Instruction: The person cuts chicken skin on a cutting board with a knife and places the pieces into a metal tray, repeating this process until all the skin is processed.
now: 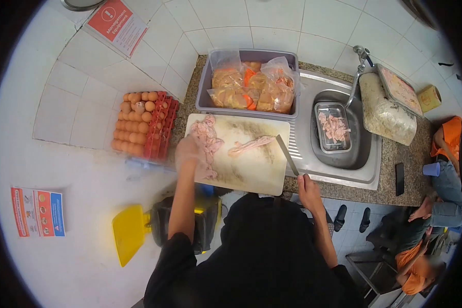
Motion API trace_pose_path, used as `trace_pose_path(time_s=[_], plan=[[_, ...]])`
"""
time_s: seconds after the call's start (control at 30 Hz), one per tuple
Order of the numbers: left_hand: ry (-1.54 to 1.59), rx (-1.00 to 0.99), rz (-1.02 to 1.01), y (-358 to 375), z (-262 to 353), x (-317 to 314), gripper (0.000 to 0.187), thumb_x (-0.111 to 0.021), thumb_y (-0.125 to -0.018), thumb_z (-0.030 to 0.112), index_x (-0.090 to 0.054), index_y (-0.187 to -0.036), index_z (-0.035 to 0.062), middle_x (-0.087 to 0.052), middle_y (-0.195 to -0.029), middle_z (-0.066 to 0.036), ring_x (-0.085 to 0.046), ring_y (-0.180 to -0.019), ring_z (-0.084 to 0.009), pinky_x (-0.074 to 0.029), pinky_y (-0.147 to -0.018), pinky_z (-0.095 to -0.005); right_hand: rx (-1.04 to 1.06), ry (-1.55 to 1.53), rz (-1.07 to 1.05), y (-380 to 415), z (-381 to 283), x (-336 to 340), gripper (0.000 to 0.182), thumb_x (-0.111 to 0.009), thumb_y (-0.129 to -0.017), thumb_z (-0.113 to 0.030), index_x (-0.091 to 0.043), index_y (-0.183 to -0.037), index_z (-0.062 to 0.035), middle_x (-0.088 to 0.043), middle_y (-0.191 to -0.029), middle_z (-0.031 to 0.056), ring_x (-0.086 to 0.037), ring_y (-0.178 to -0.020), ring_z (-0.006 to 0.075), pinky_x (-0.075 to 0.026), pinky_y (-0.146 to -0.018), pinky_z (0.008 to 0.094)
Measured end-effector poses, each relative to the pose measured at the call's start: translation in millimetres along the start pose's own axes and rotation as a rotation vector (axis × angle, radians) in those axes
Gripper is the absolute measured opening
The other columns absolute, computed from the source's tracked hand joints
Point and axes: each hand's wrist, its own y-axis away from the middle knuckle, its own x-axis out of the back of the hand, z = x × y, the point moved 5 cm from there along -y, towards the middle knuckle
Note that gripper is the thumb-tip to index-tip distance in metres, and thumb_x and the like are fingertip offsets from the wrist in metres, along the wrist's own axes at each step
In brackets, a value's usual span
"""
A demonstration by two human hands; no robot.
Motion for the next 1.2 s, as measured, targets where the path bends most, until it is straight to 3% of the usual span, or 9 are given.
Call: trace_pose_path(time_s=[0.1, 0.17, 0.43, 0.53, 0.63, 0.83, 0.97, 1.07, 1.2], plan=[[0.055, -0.193, 0.087, 6.3, 50.9, -33.9, 0.039, -0.069, -0.087, 0.033, -0.072, -0.113, 0.0042, -0.073, -0.105, -0.021, -0.069, -0.098, -0.041, -0.055, -0.087, -0.0486, 0.057, -0.011, -0.031, -9.7, -20.0, -15.0, 0.04, -0.044, -0.108, -0.035, -0.057, -0.103, 0.002, -0.065, -0.088, 0.0353, -0.062, -0.089, 0.0564, -0.046, -0.077, 0.0633], [0.35, -0.531, 0.338, 16.6, 82.1, -86.4, 0.027, -0.072, -0.084, 0.026, -0.074, -0.104, 0.0063, -0.072, -0.096, -0.019, -0.068, -0.093, -0.04, -0.055, -0.084, -0.0471, 0.111, -0.016, -0.09, -24.0, -28.0, -38.9, 0.039, -0.045, -0.108, -0.035, -0.056, -0.104, 0.0017, -0.066, -0.087, 0.0352, -0.063, -0.087, 0.0562, -0.047, -0.075, 0.0643], [0.399, -0.661, 0.687, 34.2, 94.6, -165.3, 0.02, -0.073, -0.085, 0.022, -0.069, -0.093, 0.0041, -0.068, -0.096, -0.015, -0.062, -0.083, -0.0374, -0.049, -0.075, -0.0495, 0.031, 0.163, 0.076, -39.6, 4.5, -49.7, 0.036, -0.046, -0.107, -0.036, -0.053, -0.105, -0.0003, -0.065, -0.079, 0.0351, -0.063, -0.078, 0.0567, -0.048, -0.068, 0.066], [0.204, -0.669, 0.545, 58.7, 113.2, -121.0, 0.02, -0.068, -0.088, 0.019, -0.068, -0.098, 0.0018, -0.068, -0.098, -0.017, -0.065, -0.089, -0.0385, -0.053, -0.075, -0.0509, 0.026, 0.128, 0.028, -30.2, 0.0, -51.2, 0.037, -0.044, -0.108, -0.035, -0.052, -0.103, 0.0008, -0.064, -0.078, 0.036, -0.062, -0.077, 0.058, -0.047, -0.069, 0.0661], [-0.137, -0.541, 0.412, 38.8, 103.3, -165.0, 0.027, -0.066, -0.088, 0.022, -0.068, -0.105, 0.0015, -0.07, -0.097, -0.018, -0.07, -0.091, -0.0376, -0.057, -0.075, -0.0507, 0.039, 0.067, -0.007, -26.6, 2.7, -55.8, 0.038, -0.042, -0.109, -0.035, -0.052, -0.102, 0.0016, -0.063, -0.078, 0.0366, -0.061, -0.078, 0.0589, -0.046, -0.069, 0.0662], [0.067, -0.408, -0.127, 21.8, 92.9, -124.2, 0.018, -0.062, -0.084, 0.016, -0.073, -0.092, 0.0041, -0.07, -0.09, -0.023, -0.07, -0.08, -0.0421, -0.058, -0.078, -0.0478, 0.031, -0.005, -0.031, -26.2, -10.3, -38.2, 0.038, -0.042, -0.109, -0.034, -0.051, -0.101, 0.0022, -0.062, -0.079, 0.037, -0.06, -0.081, 0.0595, -0.043, -0.071, 0.0655], [0.23, -0.639, -0.088, 35.8, 53.0, -58.0, 0.02, -0.06, -0.084, 0.015, -0.071, -0.093, 0.0018, -0.069, -0.092, -0.025, -0.067, -0.089, -0.0436, -0.055, -0.08, -0.0486, 0.001, -0.077, 0.026, -15.8, 2.1, -20.8, 0.039, -0.042, -0.109, -0.035, -0.052, -0.102, 0.0023, -0.062, -0.085, 0.0373, -0.058, -0.087, 0.0596, -0.042, -0.073, 0.0641], [0.308, -0.552, -0.039, 56.4, 41.7, -11.5, 0.03, -0.06, -0.084, 0.017, -0.071, -0.106, -0.0001, -0.07, -0.1, -0.025, -0.066, -0.095, -0.0453, -0.052, -0.085, -0.0518, -0.039, -0.109, 0.038, -9.3, 23.4, -14.9, 0.04, -0.043, -0.109, -0.035, -0.054, -0.101, 0.0023, -0.062, -0.088, 0.0374, -0.058, -0.09, 0.0593, -0.043, -0.074, 0.0622], [0.081, -0.476, -0.261, 57.0, 44.8, 13.9, 0.037, -0.059, -0.086, 0.016, -0.068, -0.119, 0.0007, -0.069, -0.101, -0.028, -0.066, -0.094, -0.0447, -0.053, -0.084, -0.0504, -0.072, -0.116, 0.042, -4.0, 30.4, -0.2, 0.042, -0.043, -0.109, -0.036, -0.055, -0.099, 0.0027, -0.062, -0.086, 0.0357, -0.058, -0.088, 0.0587, -0.043, -0.073, 0.0602]])
